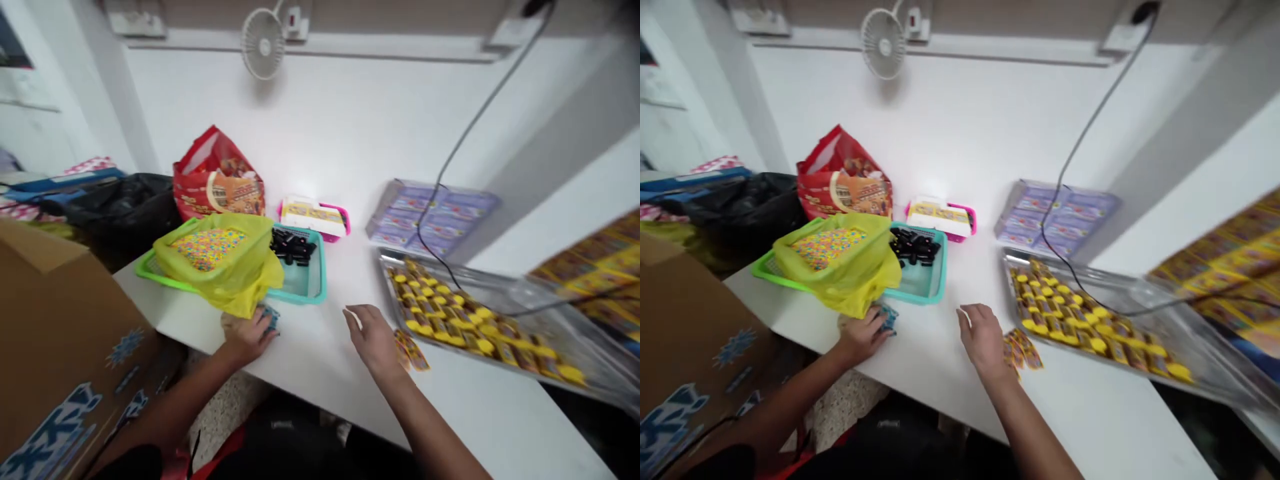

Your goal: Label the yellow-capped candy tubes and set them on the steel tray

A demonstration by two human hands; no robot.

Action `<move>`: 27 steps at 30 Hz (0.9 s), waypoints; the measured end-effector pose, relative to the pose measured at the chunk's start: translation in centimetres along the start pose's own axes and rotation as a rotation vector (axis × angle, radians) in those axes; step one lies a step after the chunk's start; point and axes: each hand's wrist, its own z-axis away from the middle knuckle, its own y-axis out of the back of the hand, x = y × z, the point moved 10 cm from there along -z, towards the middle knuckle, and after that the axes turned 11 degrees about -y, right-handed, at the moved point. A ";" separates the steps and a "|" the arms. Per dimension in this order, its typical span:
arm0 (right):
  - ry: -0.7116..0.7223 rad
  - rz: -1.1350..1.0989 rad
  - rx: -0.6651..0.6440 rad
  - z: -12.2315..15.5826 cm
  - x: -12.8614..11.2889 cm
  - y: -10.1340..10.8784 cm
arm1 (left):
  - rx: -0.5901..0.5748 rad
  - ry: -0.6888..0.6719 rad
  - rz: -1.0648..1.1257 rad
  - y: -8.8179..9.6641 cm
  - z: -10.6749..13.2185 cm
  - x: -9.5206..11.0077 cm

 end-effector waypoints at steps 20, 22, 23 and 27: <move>0.440 -0.096 -0.191 -4.3 -15.9 -7.2 | 0.765 1.164 1.061 10.0 7.1 -15.6; 0.527 -0.122 -0.192 -3.7 -17.5 -6.8 | 0.684 1.176 1.129 9.3 6.2 -16.1; 0.557 -0.148 -0.182 -3.6 -18.3 -6.5 | 0.661 1.191 1.149 9.1 6.1 -16.3; 0.480 -0.318 -0.059 -6.4 -19.9 -4.7 | 0.750 1.252 1.114 9.2 8.1 -16.2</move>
